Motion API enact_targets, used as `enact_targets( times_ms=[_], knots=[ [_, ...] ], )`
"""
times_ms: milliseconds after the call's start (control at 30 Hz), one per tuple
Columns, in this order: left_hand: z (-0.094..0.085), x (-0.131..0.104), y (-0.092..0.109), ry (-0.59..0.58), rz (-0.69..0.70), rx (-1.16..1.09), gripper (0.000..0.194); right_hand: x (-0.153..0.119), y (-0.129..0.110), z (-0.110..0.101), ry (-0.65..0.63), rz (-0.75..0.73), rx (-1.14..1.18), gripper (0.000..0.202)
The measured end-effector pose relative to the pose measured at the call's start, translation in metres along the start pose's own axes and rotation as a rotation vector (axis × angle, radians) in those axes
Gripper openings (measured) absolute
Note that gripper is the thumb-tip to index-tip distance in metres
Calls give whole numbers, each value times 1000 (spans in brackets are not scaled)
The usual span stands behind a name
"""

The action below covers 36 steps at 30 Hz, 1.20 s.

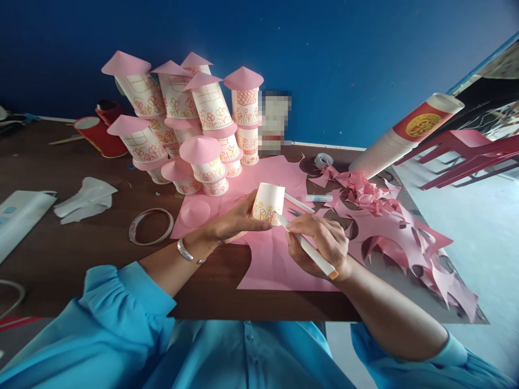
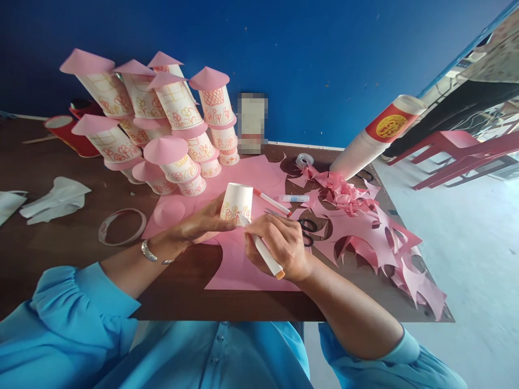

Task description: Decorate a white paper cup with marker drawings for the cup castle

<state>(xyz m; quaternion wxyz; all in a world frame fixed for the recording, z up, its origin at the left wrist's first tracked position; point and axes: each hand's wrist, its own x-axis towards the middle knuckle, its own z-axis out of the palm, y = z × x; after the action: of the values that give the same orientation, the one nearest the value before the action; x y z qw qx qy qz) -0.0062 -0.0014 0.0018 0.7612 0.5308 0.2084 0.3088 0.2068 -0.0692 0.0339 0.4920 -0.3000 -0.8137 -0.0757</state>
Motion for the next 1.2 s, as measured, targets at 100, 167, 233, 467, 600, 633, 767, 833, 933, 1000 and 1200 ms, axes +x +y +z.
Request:
enact_targets(
  times_ms=[100,167,233,467,600,633,767,833,933,1000,1200],
  knots=[
    [1,0,1,-12,-4,-17,70,0,0,0,-6,-7,-5,18],
    [1,0,1,-4,-10,-15,70,0,0,0,-8,-2,-22,18],
    [1,0,1,7,-16,0,70,0,0,0,-2,-1,-39,18],
    [1,0,4,12,-14,36,73,0,1,0,-1,0,-51,18],
    [2,0,4,16,-14,36,76,0,0,1,-8,5,-56,18],
    [2,0,4,16,-15,34,76,0,0,1,-11,7,-56,19],
    [3,0,5,24,-28,29,75,-1,1,1,-19,9,-56,19],
    [3,1,5,21,-31,21,75,-1,1,2,-19,10,-60,19],
    [3,1,4,19,-31,19,75,-1,0,2,-21,14,-64,19],
    [2,1,4,22,-27,34,76,0,0,2,-18,12,-58,20],
    [1,0,4,16,-20,82,78,1,1,1,4,13,-37,24]
  ],
)
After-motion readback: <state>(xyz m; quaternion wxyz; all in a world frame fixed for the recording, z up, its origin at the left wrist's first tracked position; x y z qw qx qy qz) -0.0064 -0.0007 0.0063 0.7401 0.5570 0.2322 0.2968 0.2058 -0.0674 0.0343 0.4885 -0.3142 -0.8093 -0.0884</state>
